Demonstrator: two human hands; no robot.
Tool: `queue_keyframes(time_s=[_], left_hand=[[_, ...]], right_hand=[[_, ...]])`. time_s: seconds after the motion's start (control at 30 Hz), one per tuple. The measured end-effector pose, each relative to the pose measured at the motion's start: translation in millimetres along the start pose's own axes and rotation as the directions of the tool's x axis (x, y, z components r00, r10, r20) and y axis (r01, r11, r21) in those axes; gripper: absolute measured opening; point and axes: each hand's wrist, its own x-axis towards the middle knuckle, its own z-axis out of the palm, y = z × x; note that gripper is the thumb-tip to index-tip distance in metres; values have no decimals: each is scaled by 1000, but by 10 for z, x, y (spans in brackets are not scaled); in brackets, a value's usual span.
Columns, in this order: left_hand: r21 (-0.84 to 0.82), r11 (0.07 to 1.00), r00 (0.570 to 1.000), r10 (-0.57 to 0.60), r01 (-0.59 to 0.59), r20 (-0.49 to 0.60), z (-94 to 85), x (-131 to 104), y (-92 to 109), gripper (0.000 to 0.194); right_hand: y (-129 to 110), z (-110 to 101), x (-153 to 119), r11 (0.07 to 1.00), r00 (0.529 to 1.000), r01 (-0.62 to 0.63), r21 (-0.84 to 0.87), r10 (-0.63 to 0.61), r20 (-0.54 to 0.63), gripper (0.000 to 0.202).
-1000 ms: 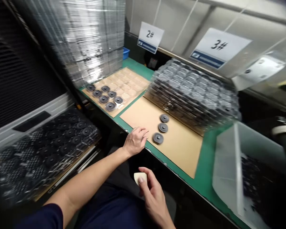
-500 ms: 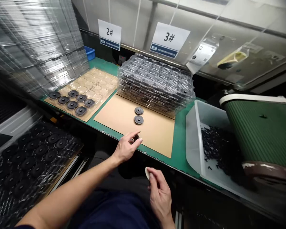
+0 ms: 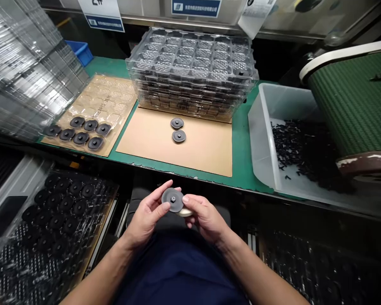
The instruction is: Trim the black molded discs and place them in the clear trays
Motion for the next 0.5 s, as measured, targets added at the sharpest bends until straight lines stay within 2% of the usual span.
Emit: queue_keyframes(time_s=[0.1, 0.17, 0.23, 0.27, 0.33, 0.37, 0.4, 0.43, 0.5], left_hand=[[-102, 995, 999, 17, -14, 27, 31, -14, 28, 67], [-162, 986, 999, 37, -36, 3, 77, 12, 27, 64], [-201, 978, 998, 52, -59, -42, 119, 45, 32, 60], [-213, 975, 997, 54, -66, -63, 135, 57, 41, 59], [-220, 972, 994, 60, -78, -90, 160, 68, 74, 60], [-214, 973, 993, 66, -86, -96, 170, 66, 96, 61], [-204, 974, 992, 77, -97, -101, 180, 61, 121, 62], [-190, 976, 990, 92, -111, -103, 190, 54, 146, 62], [-160, 977, 986, 127, -143, -110, 213, 40, 189, 60]], right_hand=[[-24, 46, -28, 987, 999, -29, 156, 25, 31, 54], [-41, 45, -36, 990, 1000, -4, 144, 2, 18, 54], [-58, 8, -31, 994, 992, 103, -32, -105, -72, 49], [-71, -18, -29, 969, 968, 182, -169, -206, -140, 46], [-116, -72, -39, 853, 867, 315, -417, -438, -240, 47], [-151, -90, -55, 800, 816, 355, -483, -518, -258, 52], [-196, -100, -80, 769, 787, 381, -514, -561, -255, 52], [-250, -100, -111, 754, 785, 398, -523, -575, -230, 46], [-374, -73, -188, 730, 815, 419, -540, -564, -129, 27]])
